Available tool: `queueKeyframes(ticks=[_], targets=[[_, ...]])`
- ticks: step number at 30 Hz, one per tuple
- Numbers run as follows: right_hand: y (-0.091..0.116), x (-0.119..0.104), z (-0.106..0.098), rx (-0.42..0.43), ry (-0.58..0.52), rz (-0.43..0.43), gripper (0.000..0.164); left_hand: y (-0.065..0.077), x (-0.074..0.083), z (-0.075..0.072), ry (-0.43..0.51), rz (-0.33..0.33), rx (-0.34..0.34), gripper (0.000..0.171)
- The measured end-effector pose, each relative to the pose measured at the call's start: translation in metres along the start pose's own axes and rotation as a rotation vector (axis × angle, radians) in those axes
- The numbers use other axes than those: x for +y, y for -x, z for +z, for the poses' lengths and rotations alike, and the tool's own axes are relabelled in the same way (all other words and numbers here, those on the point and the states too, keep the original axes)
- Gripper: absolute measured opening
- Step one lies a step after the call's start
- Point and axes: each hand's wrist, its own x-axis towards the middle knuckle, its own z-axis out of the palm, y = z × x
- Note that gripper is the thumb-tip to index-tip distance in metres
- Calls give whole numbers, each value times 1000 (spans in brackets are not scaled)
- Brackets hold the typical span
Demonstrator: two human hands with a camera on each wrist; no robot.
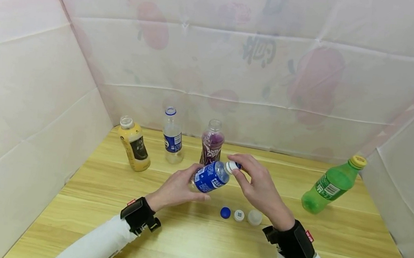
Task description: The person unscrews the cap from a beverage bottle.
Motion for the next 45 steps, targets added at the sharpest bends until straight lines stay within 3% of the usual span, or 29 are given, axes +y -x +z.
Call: queueKeyframes(ticks=[8, 12, 17, 34, 40, 45], targets=[[1, -2, 1, -13, -75, 38, 55, 1, 2, 0, -34, 100, 47, 86], [3, -3, 3, 38, -57, 127, 63, 0, 4, 1, -54, 123, 63, 86], [5, -2, 5, 123, -6, 191, 56, 1, 8, 2, -66, 112, 83, 85], [3, 0, 12, 161, 212, 179, 32, -1, 9, 5, -88, 131, 104, 82], [1, -1, 10, 162, 207, 103, 27, -2, 9, 5, -104, 135, 103, 83], [0, -2, 7, 123, 168, 102, 33, -1, 8, 3, -96, 122, 104, 83]])
